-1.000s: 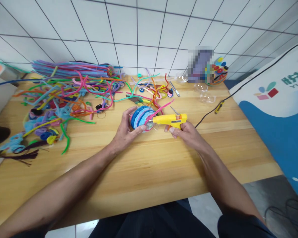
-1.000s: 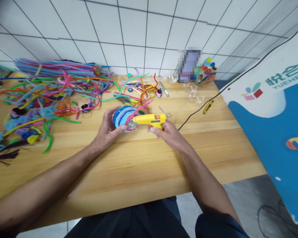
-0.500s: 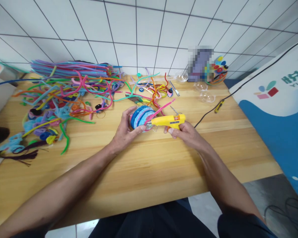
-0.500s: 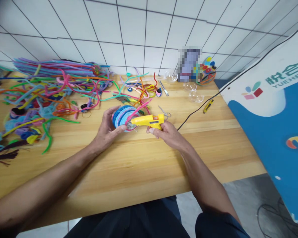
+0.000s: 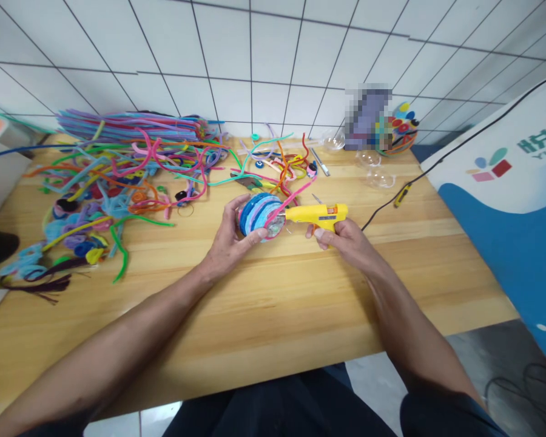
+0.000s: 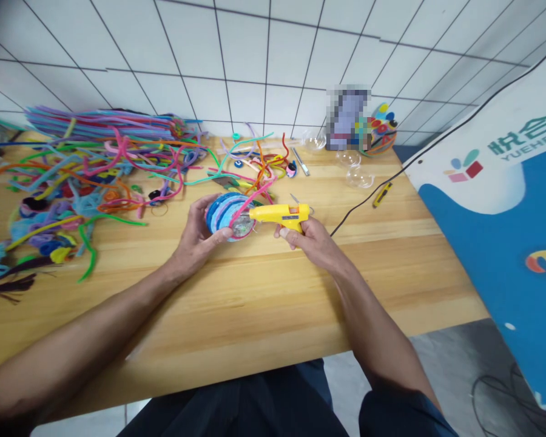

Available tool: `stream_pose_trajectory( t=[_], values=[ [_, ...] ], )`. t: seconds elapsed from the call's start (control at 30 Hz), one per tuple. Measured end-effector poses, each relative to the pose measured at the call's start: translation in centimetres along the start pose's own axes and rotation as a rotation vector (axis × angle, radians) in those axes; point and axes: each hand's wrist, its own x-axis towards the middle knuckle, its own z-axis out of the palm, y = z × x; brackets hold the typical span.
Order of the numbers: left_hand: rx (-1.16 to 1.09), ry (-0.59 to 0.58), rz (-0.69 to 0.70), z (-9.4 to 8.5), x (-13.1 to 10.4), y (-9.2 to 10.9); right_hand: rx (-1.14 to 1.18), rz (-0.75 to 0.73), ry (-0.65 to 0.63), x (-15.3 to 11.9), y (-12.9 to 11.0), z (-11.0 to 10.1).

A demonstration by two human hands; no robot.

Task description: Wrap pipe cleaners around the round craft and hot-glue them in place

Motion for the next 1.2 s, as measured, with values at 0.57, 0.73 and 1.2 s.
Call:
stream_pose_trajectory(
  t=[0.57, 0.73, 1.2],
  values=[
    [-0.017, 0.006, -0.027, 0.02, -0.05, 0.12, 0.015, 0.035, -0.040, -0.15, -0.16, 0.64],
    [-0.012, 0.006, -0.016, -0.03, -0.06, 0.12, 0.026, 0.029, 0.014, -0.04, 0.01, 0.35],
    [-0.012, 0.002, -0.001, -0.05, -0.03, -0.16, 0.032, 0.030, -0.023, -0.09, -0.08, 0.58]
  ],
)
